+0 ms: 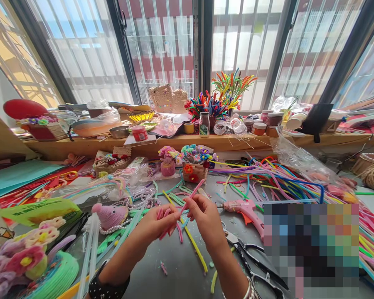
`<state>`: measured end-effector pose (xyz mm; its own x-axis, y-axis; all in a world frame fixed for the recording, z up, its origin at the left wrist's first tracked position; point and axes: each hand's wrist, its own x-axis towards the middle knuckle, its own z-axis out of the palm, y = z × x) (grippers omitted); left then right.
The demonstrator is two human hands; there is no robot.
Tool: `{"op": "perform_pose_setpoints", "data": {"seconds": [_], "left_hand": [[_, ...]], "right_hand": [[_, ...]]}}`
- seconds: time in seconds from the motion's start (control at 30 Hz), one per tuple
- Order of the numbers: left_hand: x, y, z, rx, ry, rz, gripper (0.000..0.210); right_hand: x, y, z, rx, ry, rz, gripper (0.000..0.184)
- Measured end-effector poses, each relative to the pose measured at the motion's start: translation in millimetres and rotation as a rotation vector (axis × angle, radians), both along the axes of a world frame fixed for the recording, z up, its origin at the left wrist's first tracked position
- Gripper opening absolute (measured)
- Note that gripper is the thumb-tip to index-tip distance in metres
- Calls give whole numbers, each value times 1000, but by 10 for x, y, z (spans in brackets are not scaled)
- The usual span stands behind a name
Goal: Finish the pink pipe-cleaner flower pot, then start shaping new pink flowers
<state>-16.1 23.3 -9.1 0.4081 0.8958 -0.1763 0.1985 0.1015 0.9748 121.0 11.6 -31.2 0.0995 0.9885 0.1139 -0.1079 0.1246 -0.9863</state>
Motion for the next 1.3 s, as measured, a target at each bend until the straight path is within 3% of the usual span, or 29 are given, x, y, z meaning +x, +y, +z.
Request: {"op": "perform_pose_setpoints", "data": {"seconds": [0.27, 0.43, 0.53, 0.7, 1.03, 1.17, 1.3], "left_hand": [[-16, -110, 74, -63, -230, -96, 32], [16, -122, 104, 11, -323, 24, 29], [27, -117, 84, 89, -322, 36, 45], [21, -103, 53, 150, -264, 160, 28], [-17, -44, 23, 225, -303, 486, 35], [-17, -33, 11, 269, -254, 534, 35], [-7, -35, 35, 185, -358, 556, 34]], "right_hand": [[58, 0, 54, -17, 330, -225, 33], [69, 8, 70, -43, 432, -251, 34], [55, -4, 74, -50, 451, -249, 33], [31, 1, 63, -45, 414, -228, 29], [29, 13, 1, 45, 178, -211, 29], [34, 13, -33, 103, 3, -244, 29], [72, 18, -46, 118, -5, -302, 31]]}}
